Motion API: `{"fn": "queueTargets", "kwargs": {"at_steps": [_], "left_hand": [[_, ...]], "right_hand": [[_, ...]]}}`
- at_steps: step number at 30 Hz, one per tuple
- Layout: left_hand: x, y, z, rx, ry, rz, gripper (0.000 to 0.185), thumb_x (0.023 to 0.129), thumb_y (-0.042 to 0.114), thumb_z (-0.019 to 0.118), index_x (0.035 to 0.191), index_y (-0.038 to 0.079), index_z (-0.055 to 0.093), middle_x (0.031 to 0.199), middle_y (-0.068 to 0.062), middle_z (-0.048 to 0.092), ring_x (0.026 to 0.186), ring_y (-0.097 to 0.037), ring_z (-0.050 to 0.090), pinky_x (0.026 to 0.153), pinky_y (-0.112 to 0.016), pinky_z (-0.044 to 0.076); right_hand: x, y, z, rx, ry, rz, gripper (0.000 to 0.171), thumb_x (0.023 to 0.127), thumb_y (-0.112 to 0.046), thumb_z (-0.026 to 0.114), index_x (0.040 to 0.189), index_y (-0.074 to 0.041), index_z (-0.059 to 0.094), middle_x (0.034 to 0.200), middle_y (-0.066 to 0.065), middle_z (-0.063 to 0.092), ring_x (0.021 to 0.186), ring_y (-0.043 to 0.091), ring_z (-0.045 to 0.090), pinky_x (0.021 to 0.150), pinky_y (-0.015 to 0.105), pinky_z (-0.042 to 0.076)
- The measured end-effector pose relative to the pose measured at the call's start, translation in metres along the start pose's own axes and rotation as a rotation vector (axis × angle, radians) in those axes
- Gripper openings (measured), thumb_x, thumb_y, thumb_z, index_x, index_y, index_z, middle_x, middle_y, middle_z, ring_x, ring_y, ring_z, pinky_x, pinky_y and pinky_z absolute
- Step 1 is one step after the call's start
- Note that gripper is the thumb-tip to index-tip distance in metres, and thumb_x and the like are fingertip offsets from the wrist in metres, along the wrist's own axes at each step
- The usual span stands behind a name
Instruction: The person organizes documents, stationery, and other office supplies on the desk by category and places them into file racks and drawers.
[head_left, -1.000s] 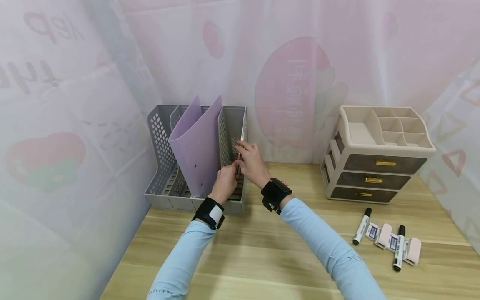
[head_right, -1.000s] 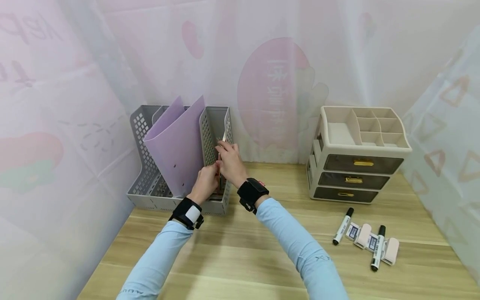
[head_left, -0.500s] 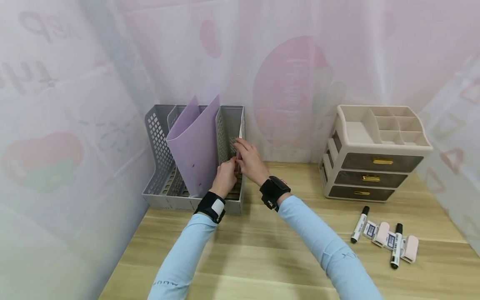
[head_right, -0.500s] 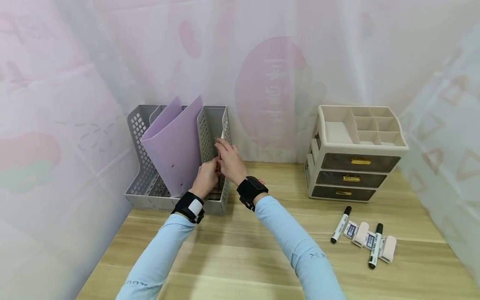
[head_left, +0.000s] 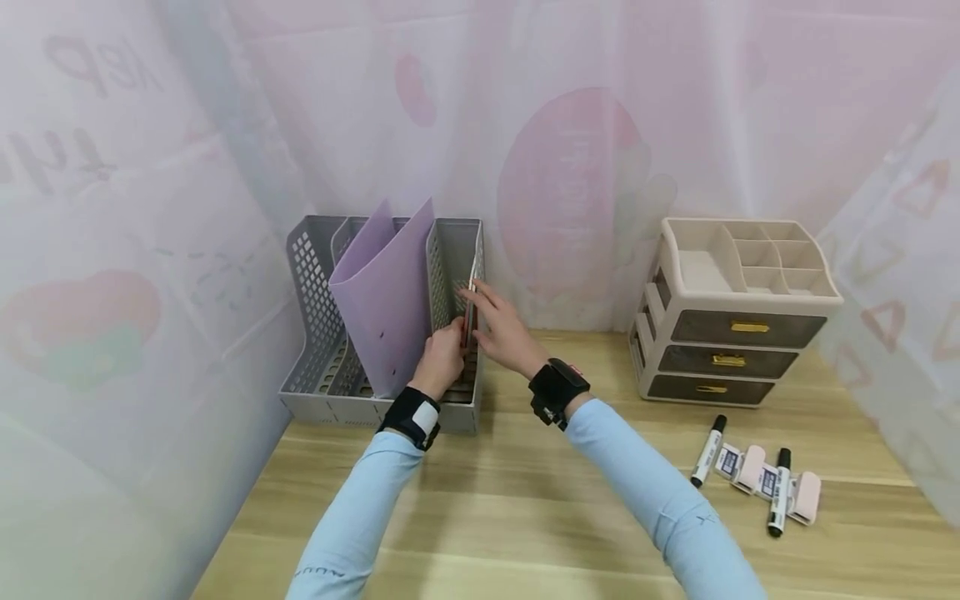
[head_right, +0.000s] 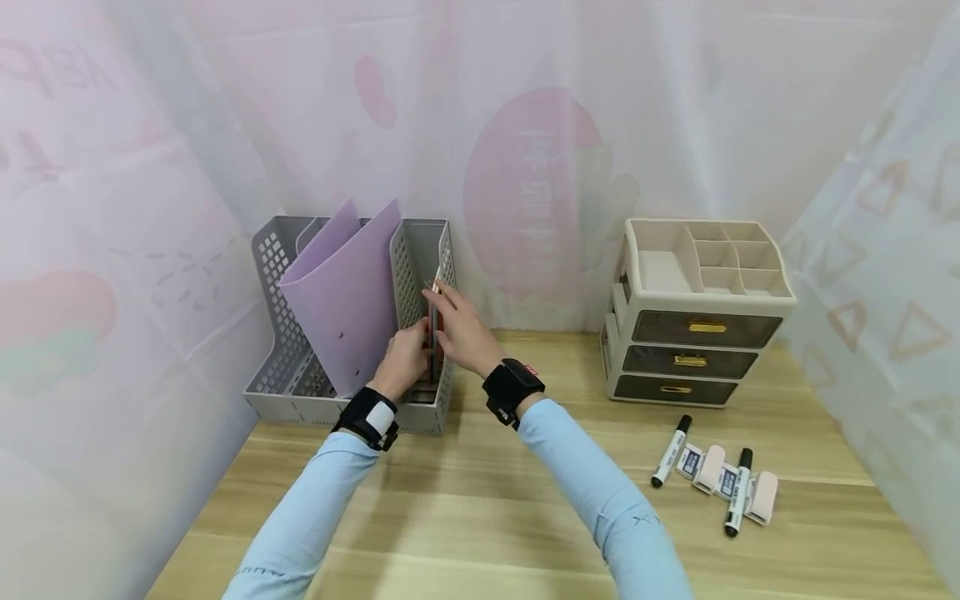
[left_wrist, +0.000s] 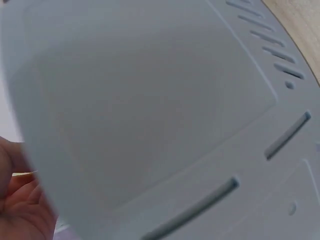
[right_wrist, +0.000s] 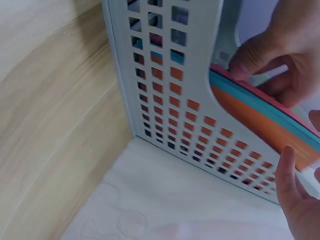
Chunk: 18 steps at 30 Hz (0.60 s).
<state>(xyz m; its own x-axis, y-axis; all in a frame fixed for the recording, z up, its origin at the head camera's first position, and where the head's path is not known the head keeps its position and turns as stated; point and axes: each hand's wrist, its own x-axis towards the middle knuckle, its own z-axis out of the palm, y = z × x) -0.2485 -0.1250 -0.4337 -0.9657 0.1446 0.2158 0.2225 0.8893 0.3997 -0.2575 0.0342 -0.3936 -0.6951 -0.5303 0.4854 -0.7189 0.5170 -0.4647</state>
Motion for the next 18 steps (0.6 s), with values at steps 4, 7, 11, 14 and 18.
{"fn": "queueTargets", "kwargs": {"at_steps": [4,7,11,14,18], "left_hand": [[-0.007,0.002,-0.014,-0.048,0.027,0.027,0.061,0.093,0.003,0.067,0.147,-0.004,0.041,0.134,-0.025,0.06,0.111,-0.039,0.066,0.09,-0.046,0.057],[-0.018,0.007,-0.028,-0.085,0.096,0.094,0.057,0.095,0.004,0.065,0.146,-0.005,0.041,0.133,-0.028,0.06,0.11,-0.04,0.067,0.089,-0.047,0.057],[-0.034,0.02,-0.046,-0.121,0.219,0.202,0.051,0.095,0.001,0.063,0.143,-0.005,0.045,0.13,-0.026,0.062,0.106,-0.037,0.068,0.085,-0.044,0.059],[-0.043,0.035,-0.053,-0.132,0.297,0.291,0.049,0.094,-0.002,0.062,0.14,-0.006,0.047,0.127,-0.025,0.063,0.1,-0.035,0.069,0.08,-0.041,0.06],[-0.051,0.059,-0.059,-0.13,0.339,0.399,0.047,0.091,-0.006,0.063,0.136,-0.007,0.049,0.123,-0.024,0.064,0.085,-0.029,0.068,0.075,-0.036,0.059]], "right_hand": [[-0.014,-0.002,-0.019,0.049,0.072,-0.011,0.06,0.09,0.005,0.067,0.145,-0.001,0.045,0.153,0.024,0.037,0.135,0.039,0.047,0.097,0.044,0.053],[-0.027,-0.006,-0.036,0.071,0.124,0.023,0.057,0.09,0.003,0.068,0.142,-0.001,0.047,0.144,0.021,0.045,0.121,0.036,0.055,0.088,0.038,0.058],[-0.047,-0.01,-0.062,0.118,0.202,0.08,0.051,0.09,0.002,0.068,0.138,0.0,0.05,0.131,0.021,0.055,0.106,0.035,0.061,0.077,0.036,0.06],[-0.065,-0.011,-0.084,0.112,0.265,0.139,0.043,0.091,0.0,0.068,0.132,0.001,0.055,0.119,0.02,0.063,0.098,0.033,0.064,0.074,0.035,0.059],[-0.093,-0.005,-0.114,0.072,0.327,0.236,0.031,0.094,-0.003,0.067,0.124,-0.001,0.058,0.104,0.016,0.069,0.089,0.024,0.066,0.071,0.023,0.054]]}}
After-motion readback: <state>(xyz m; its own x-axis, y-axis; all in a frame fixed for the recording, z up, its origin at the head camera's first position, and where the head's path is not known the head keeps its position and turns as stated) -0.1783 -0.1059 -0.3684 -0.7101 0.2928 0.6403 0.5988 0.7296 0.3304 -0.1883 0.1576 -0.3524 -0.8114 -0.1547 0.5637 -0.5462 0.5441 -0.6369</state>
